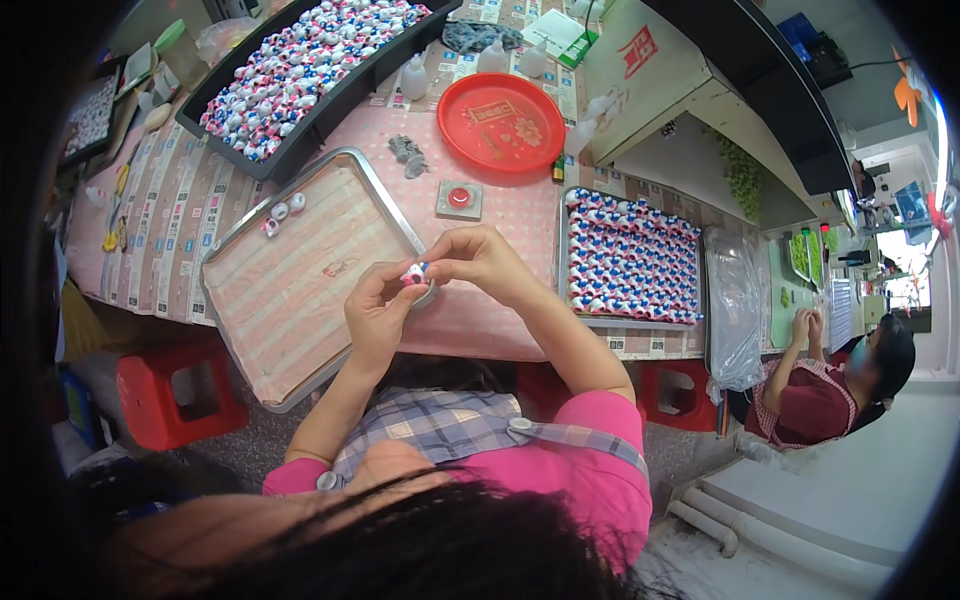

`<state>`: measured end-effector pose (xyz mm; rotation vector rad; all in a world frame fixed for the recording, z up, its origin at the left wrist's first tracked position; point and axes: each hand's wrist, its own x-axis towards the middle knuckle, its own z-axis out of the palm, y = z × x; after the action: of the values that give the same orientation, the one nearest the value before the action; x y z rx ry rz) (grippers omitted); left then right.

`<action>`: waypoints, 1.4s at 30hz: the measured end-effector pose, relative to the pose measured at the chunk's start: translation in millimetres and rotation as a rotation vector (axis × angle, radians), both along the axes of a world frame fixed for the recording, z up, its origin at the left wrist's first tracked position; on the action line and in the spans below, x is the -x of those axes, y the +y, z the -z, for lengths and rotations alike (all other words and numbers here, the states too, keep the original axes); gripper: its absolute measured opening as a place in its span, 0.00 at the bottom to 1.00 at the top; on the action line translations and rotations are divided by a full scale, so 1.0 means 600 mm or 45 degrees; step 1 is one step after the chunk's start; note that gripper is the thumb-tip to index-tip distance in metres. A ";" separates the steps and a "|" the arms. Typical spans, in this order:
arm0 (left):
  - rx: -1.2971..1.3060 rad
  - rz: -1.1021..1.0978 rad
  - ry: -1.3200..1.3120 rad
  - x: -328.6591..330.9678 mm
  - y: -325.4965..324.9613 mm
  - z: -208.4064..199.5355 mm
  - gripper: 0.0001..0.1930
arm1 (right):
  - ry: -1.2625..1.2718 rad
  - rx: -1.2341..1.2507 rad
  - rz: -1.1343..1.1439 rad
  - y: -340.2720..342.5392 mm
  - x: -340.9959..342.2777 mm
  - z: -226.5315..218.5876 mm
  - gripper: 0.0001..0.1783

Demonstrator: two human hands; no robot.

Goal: The person assembles small toy components by fitting small decorative pieces into white rings by hand and placing the assembled items onto a tray.

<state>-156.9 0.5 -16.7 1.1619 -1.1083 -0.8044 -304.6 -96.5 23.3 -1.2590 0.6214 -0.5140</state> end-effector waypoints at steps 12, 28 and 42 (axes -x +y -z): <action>0.160 -0.076 -0.680 -0.015 0.000 -0.043 0.13 | -0.246 -0.132 0.146 0.051 -0.010 0.011 0.14; -0.454 -0.294 -0.751 -0.243 0.038 -0.051 0.10 | 1.351 1.114 1.277 -0.076 0.407 0.034 0.14; -0.515 -0.284 -1.145 -0.296 -0.005 -0.043 0.12 | 1.421 1.322 1.125 -0.062 0.379 -0.006 0.15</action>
<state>20.9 -2.8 9.4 2.0565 -1.5272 -0.3099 -531.8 -133.7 27.1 -2.2381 2.0818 -0.8960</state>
